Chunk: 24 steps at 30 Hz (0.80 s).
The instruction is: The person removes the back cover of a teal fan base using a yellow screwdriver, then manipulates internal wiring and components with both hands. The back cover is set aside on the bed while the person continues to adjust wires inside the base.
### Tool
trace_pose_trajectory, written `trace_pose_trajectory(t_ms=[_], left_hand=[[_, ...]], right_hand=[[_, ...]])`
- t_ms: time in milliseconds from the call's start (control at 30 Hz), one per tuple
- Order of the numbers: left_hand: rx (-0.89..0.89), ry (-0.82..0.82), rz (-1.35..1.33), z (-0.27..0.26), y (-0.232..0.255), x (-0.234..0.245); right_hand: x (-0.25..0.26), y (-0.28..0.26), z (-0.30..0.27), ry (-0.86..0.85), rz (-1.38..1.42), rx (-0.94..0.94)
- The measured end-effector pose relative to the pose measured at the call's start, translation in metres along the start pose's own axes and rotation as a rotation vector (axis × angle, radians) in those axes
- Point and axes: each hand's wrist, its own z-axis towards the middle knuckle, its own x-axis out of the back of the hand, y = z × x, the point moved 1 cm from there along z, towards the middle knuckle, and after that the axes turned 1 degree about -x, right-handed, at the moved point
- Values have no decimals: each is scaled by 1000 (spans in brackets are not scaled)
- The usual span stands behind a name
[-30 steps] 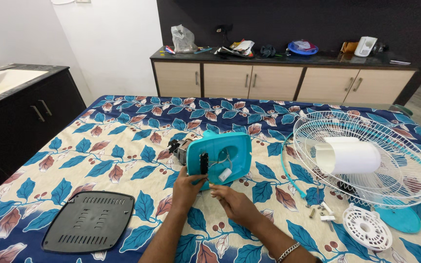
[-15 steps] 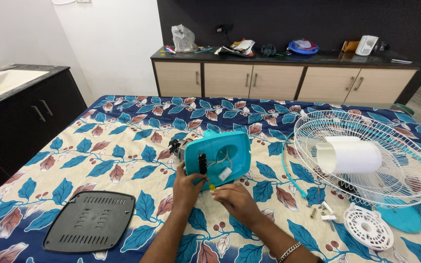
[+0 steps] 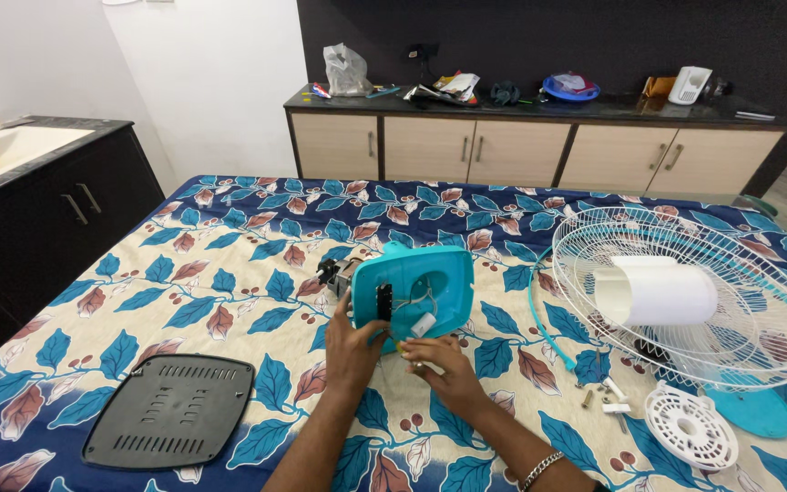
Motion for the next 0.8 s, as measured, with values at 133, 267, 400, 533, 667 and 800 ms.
trace_pose_trajectory(t_ms=[133,267,400,533,667,800], left_hand=[[-50,-2,-57,-2,-2,-2],[-33,-22,-21,-2,-2,-4],[33,-49,-31,-1,-2,-1],[91,-44,-31,-1,-1,0],[61,-6,55,-1,-1,-4],[33,24,165,-5,-3,-12]], right_hand=[[-2,18,-7,167,313,-216],[0,30,-7,364,461,-332],[12,37,-3,519,571,-506],[21,38,3,488,377,-544],[23,36,7,446,325,-506],[23,29,8,425,176,-540]])
